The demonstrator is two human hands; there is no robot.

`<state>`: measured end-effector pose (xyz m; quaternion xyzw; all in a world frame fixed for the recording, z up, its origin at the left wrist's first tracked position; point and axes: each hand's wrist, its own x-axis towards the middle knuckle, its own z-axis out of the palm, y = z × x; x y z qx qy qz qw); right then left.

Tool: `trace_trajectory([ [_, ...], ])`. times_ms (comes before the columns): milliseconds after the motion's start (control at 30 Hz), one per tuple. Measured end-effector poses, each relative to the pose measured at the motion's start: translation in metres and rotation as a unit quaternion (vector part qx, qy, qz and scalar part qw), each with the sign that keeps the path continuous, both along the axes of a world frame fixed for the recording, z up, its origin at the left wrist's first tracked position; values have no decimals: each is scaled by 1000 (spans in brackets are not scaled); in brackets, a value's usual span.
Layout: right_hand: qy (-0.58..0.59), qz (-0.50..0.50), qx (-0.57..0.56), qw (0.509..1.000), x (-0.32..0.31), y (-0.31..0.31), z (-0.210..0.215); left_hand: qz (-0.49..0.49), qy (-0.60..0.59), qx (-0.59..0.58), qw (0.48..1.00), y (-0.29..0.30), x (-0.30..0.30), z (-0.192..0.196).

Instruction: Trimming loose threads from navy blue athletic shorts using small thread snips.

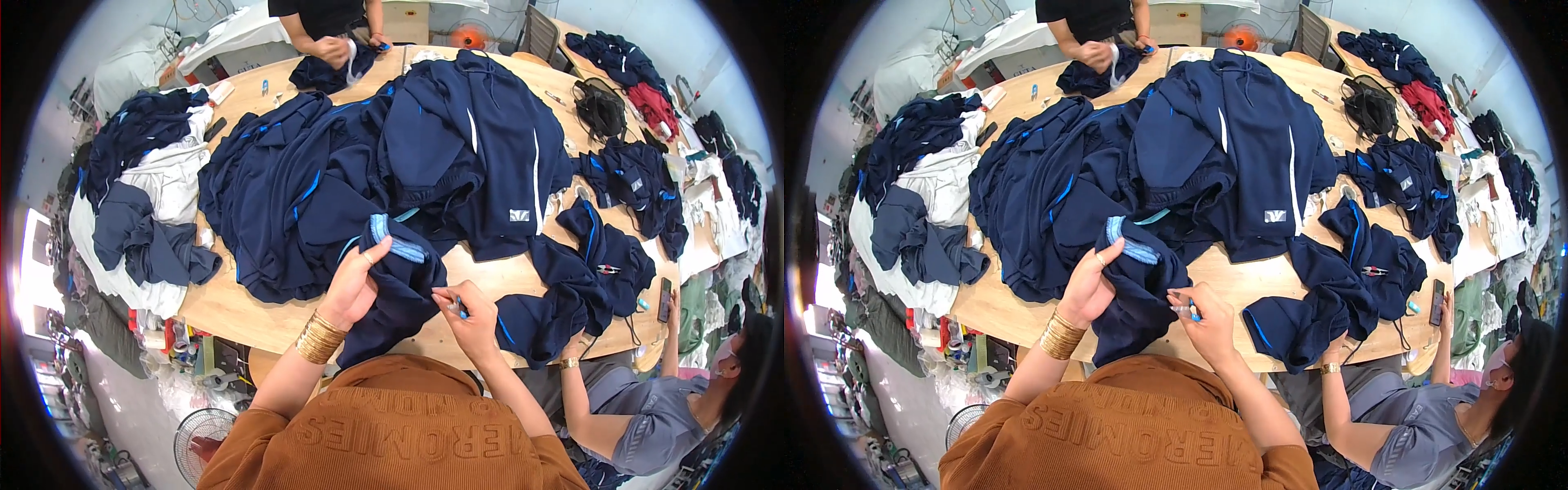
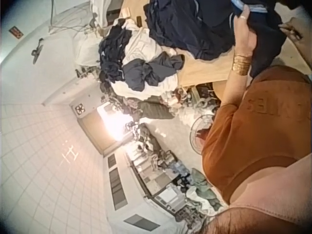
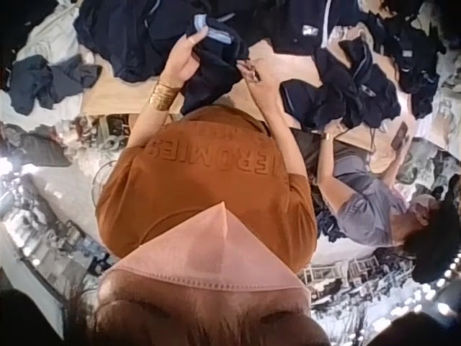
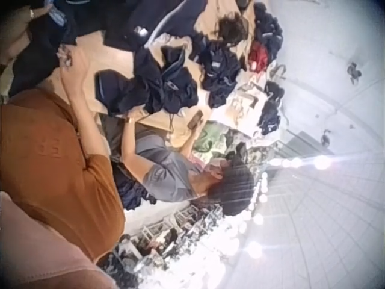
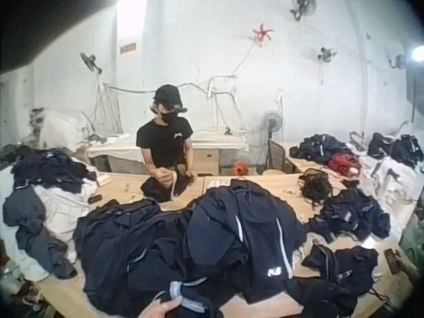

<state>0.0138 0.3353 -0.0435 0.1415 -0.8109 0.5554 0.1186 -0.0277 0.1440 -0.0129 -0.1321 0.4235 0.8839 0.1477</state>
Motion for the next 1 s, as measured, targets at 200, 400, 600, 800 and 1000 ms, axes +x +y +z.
trace_trajectory([
  [200,-34,-4,-3,999,-4,3,10,23,-16,39,999,-10,-9,4],
  [400,-180,13,-100,979,-20,-16,30,-37,-5,15,999,-3,-1,19],
  [600,-263,13,-252,931,-17,-14,8,-18,-26,-42,999,-10,4,-9],
  [800,-354,7,-348,868,-26,-15,38,-160,137,-222,952,-8,17,12],
  [1000,-375,22,-366,851,-34,-16,52,-61,152,-200,966,-11,5,22],
])
